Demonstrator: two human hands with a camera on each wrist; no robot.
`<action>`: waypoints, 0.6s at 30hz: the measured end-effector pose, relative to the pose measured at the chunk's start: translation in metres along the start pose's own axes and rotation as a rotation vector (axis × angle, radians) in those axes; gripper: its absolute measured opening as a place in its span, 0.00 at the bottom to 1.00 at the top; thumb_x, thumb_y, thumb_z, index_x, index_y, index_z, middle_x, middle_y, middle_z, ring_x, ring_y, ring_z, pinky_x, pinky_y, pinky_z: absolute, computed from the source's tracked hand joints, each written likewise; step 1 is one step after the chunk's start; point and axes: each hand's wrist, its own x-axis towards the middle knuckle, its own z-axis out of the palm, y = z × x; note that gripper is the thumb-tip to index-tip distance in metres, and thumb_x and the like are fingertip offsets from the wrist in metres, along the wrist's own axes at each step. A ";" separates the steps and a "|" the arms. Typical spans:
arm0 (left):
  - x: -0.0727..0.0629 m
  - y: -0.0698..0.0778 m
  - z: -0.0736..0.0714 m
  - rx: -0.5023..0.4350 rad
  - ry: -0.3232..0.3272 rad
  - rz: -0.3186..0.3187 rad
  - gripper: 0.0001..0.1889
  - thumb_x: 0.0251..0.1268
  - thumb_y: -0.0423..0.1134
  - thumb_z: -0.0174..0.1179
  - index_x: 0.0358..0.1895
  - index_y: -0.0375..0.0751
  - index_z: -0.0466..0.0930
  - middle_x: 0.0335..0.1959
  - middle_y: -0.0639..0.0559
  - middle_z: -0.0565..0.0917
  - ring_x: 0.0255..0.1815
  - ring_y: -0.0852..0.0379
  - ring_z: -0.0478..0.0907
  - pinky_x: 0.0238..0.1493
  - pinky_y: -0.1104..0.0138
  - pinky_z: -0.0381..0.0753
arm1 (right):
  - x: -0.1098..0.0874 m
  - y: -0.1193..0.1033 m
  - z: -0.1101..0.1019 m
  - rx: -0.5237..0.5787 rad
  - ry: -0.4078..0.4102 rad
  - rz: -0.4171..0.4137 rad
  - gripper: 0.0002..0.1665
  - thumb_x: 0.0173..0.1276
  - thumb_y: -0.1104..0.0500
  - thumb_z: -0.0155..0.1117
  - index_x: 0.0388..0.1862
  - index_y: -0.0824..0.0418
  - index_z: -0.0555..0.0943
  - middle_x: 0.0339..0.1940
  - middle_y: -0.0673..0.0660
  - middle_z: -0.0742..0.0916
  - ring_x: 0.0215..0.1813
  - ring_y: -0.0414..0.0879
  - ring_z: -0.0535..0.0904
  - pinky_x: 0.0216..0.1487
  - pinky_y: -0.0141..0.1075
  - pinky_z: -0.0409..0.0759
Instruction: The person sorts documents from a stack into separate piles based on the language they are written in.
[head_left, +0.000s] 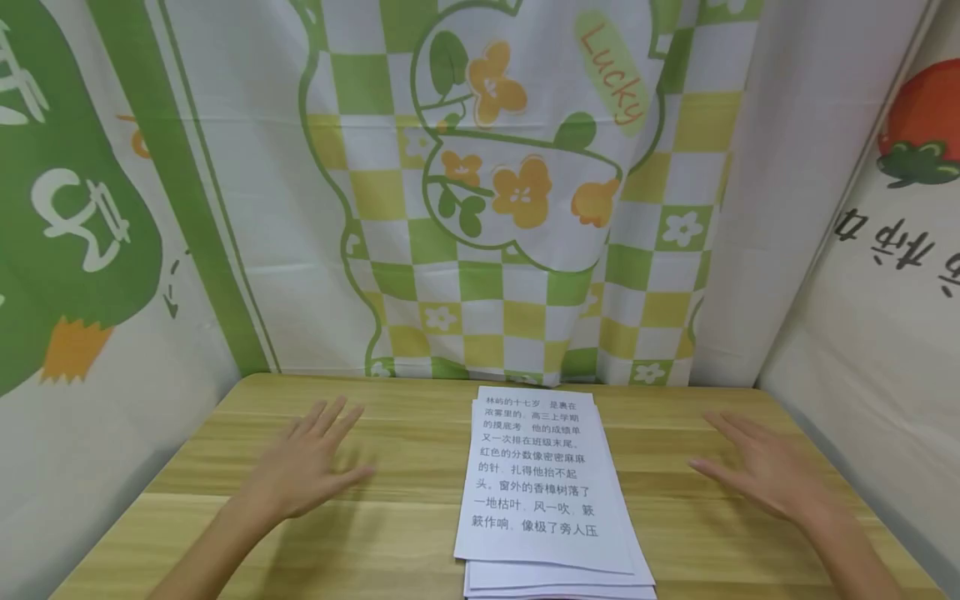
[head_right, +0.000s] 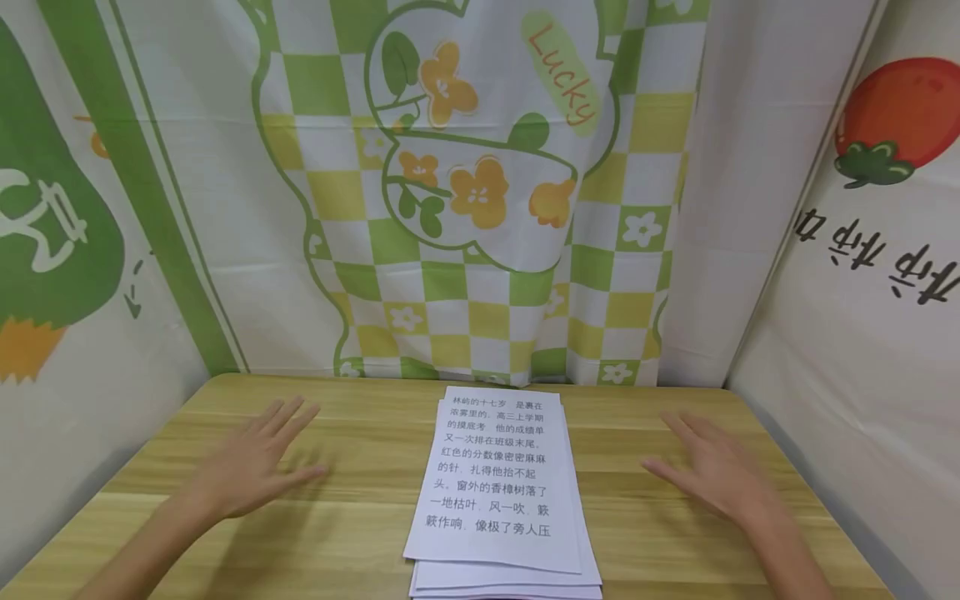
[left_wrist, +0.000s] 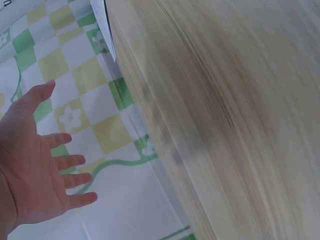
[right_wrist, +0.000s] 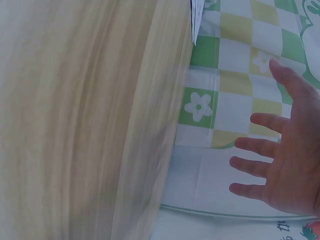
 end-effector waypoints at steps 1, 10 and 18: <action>0.002 0.002 0.002 -0.018 -0.004 0.011 0.45 0.68 0.66 0.60 0.76 0.35 0.67 0.76 0.29 0.66 0.75 0.26 0.63 0.70 0.30 0.67 | 0.002 -0.002 0.001 0.016 -0.006 0.001 0.46 0.69 0.39 0.68 0.72 0.70 0.72 0.68 0.77 0.76 0.67 0.77 0.71 0.65 0.72 0.71; 0.023 0.019 0.011 -0.461 -0.134 0.000 0.37 0.76 0.51 0.60 0.71 0.20 0.66 0.69 0.23 0.72 0.68 0.24 0.71 0.66 0.34 0.74 | 0.017 -0.009 0.007 0.299 -0.068 0.057 0.37 0.73 0.50 0.69 0.68 0.77 0.73 0.53 0.75 0.86 0.50 0.66 0.86 0.50 0.60 0.87; 0.038 0.042 0.018 -0.779 -0.241 -0.108 0.33 0.76 0.45 0.60 0.70 0.19 0.68 0.66 0.25 0.75 0.63 0.31 0.77 0.61 0.43 0.83 | 0.026 -0.021 0.013 0.555 -0.149 0.167 0.32 0.75 0.56 0.67 0.65 0.80 0.73 0.46 0.70 0.89 0.43 0.57 0.90 0.38 0.41 0.91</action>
